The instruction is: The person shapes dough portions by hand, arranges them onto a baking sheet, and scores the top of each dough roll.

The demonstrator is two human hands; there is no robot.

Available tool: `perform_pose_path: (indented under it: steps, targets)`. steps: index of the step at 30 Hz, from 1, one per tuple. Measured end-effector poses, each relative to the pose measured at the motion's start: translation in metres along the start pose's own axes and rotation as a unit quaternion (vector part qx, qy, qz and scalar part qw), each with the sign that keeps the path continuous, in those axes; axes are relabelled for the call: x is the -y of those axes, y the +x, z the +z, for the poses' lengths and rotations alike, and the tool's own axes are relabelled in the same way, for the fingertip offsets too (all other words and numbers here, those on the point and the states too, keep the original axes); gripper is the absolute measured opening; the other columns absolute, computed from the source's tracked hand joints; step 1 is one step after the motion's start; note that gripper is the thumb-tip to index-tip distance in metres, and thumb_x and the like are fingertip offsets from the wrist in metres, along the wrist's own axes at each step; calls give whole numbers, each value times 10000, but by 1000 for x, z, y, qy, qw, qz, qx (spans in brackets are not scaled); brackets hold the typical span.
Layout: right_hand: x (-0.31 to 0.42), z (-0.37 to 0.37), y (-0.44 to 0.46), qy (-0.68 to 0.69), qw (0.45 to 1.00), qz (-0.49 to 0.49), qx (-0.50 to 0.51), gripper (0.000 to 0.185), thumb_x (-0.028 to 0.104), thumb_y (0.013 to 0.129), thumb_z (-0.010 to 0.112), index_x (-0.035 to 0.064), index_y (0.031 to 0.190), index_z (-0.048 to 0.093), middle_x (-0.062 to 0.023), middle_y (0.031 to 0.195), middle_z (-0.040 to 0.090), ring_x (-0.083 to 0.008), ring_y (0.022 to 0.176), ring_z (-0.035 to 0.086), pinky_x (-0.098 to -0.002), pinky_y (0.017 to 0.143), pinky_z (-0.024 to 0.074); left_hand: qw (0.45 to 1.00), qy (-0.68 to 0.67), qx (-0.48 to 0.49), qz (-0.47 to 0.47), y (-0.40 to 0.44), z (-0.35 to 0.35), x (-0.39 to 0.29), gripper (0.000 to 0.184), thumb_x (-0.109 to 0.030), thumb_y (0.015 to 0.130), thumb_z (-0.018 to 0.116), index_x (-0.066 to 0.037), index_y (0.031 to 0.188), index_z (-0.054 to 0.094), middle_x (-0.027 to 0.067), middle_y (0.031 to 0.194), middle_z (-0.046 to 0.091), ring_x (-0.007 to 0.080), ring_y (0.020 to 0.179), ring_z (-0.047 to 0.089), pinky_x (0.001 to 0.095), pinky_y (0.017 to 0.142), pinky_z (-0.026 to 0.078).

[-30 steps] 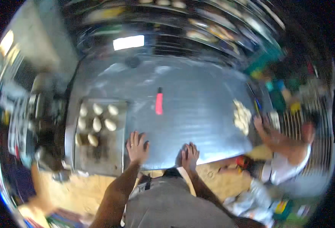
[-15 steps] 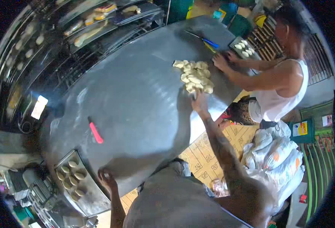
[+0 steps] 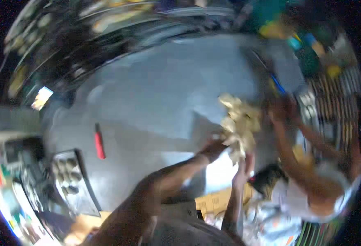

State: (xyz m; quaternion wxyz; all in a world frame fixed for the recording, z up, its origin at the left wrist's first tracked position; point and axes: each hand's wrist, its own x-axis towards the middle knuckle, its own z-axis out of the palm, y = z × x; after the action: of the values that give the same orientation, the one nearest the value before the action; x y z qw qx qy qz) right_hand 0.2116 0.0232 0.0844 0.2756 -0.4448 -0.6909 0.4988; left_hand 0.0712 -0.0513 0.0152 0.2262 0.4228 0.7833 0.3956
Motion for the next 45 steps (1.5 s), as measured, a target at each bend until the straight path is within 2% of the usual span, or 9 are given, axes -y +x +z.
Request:
perform_pose_path:
  steps: [1, 6, 9, 10, 14, 18, 22, 41, 45]
  targets:
    - [-13, 0, -13, 0, 999, 44, 11, 490, 319, 1116, 514, 27, 1508, 501, -164, 1458, 573, -234, 1457, 469, -392, 1122, 468, 999, -23, 29, -18, 21, 8, 5, 469, 2, 981, 578, -92, 1441, 560, 169, 1514, 535, 311, 1302, 596, 432, 1097, 515]
    - [-6, 40, -32, 120, 982, 9, 142, 331, 372, 1070, 595, 77, 941, 521, 7, 896, 519, -99, 762, 509, -259, 654, 451, 962, -237, 45, -128, 49, 10, 16, 618, 70, 976, 554, -113, 1563, 489, 162, 1608, 498, 241, 1229, 671, 375, 1019, 596]
    - [-4, 57, -33, 121, 966, 44, 226, 280, 317, 1055, 632, 78, 955, 526, 5, 908, 521, -106, 812, 507, -262, 702, 453, 853, -463, -50, -235, -26, -48, 24, 484, -31, 968, 616, -76, 1450, 600, 160, 1514, 597, 211, 1156, 701, 347, 957, 605]
    - [19, 68, -48, 158, 957, 74, 231, 252, 290, 1058, 626, 72, 973, 533, 2, 913, 532, -115, 831, 516, -269, 722, 457, 949, -283, -76, -114, -74, -53, 46, 406, -112, 1000, 617, -66, 1402, 638, 161, 1465, 639, 205, 1115, 706, 348, 927, 608]
    - [-30, 87, -102, 10, 934, -133, 332, 187, 122, 1001, 664, 86, 1167, 587, -60, 913, 656, -187, 856, 643, -351, 748, 552, 863, -231, -337, -296, -313, -77, 158, 334, -203, 1028, 577, -12, 1288, 663, 219, 1229, 715, 348, 1117, 693, 473, 953, 552]
    - [-20, 66, -215, -255, 804, -349, 408, 295, 202, 998, 615, 26, 1235, 624, -172, 1044, 709, -329, 953, 699, -486, 895, 541, 810, 299, -357, -357, -524, -113, 120, 270, -231, 973, 643, -25, 1146, 629, 205, 1056, 574, 414, 1094, 590, 549, 971, 461]
    - [-81, 93, -258, -400, 715, -451, 354, 536, 262, 982, 620, 48, 1466, 534, -300, 1279, 601, -494, 1216, 547, -659, 1049, 363, 819, 277, -304, -400, -608, -92, 143, 379, -186, 962, 637, -12, 1297, 606, 256, 1364, 583, 455, 1300, 527, 568, 1133, 382]
    - [-50, 204, -245, -254, 816, -482, 192, 308, 139, 1026, 556, 54, 1320, 590, -212, 1160, 657, -411, 1074, 620, -493, 959, 474, 844, 266, -361, -294, -524, -158, 181, 278, -192, 913, 672, -67, 1154, 611, 146, 1106, 650, 371, 1098, 590, 532, 899, 468]
    - [-68, 133, -280, -234, 767, -470, 370, 245, 141, 1003, 607, 36, 1224, 612, -212, 1087, 680, -454, 985, 606, -522, 900, 482, 878, 206, -342, -265, -585, -108, 142, 297, -174, 903, 659, -62, 1175, 621, 145, 1127, 679, 361, 1116, 598, 522, 938, 470]
